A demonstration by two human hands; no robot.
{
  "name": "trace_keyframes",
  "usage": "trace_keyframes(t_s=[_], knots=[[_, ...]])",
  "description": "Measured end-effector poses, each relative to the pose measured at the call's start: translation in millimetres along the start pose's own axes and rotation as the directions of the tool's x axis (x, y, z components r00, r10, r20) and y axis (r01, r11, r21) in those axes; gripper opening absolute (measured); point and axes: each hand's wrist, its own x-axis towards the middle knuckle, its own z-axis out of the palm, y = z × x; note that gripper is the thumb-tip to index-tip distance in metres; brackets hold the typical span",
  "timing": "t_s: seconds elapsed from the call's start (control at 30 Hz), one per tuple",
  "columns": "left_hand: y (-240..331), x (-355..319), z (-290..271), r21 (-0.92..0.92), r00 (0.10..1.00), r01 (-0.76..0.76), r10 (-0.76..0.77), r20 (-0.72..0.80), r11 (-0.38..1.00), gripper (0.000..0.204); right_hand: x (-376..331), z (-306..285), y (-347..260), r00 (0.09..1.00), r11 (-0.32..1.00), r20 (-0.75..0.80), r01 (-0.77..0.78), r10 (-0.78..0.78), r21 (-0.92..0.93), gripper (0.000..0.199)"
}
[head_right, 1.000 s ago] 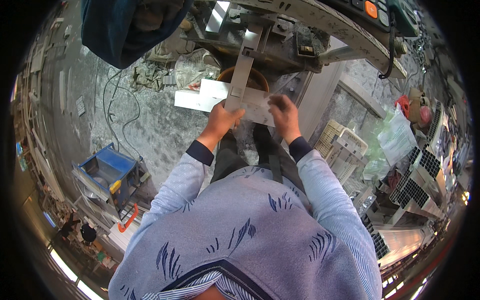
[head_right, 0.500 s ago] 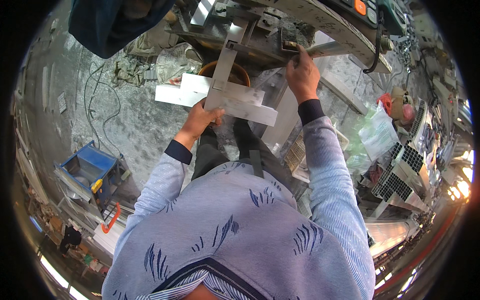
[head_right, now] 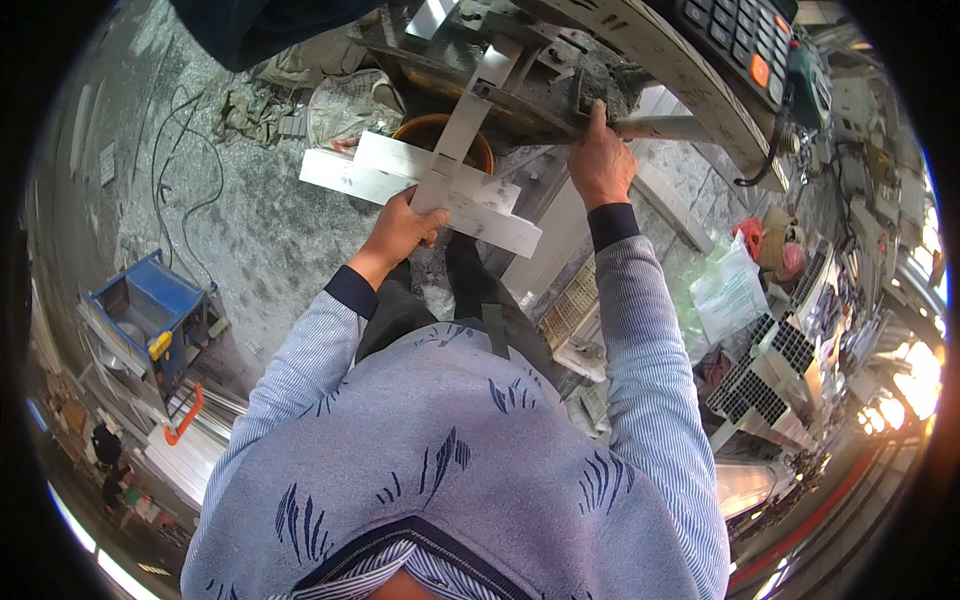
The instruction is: The person repeatedly picks up white aluminum profiles from a stack, places them into a miter saw, and cuts them. After each cut, the person removes the cut piece and places it into a white plastic basket. The process is repeated multiple times throughout the clip.
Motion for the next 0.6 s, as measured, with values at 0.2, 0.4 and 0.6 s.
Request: trace_keyframes(t_s=[0.2, 0.4, 0.6], knots=[[0.1, 0.1, 2.2, 0.037, 1.000, -0.028, 0.028, 0.002, 0.999, 0.029, 0.4, -7.3, -4.1, 0.993, 0.995, 0.115, 0.002, 0.009, -0.103, 0.073], [2.0, -0.6, 4.4, 0.058, 0.997, -0.074, 0.075, -0.006, 0.996, 0.031, -16.5, -2.8, -14.3, 0.994, 0.987, -0.094, 0.075, -0.062, 0.141, 0.073], [4.8, -2.0, 4.0, 0.103, 0.998, -0.043, 0.048, -0.049, 0.994, 0.039, -33.0, 26.7, -57.1, 0.996, 0.616, 0.055, 0.001, -0.072, 0.788, 0.074]])
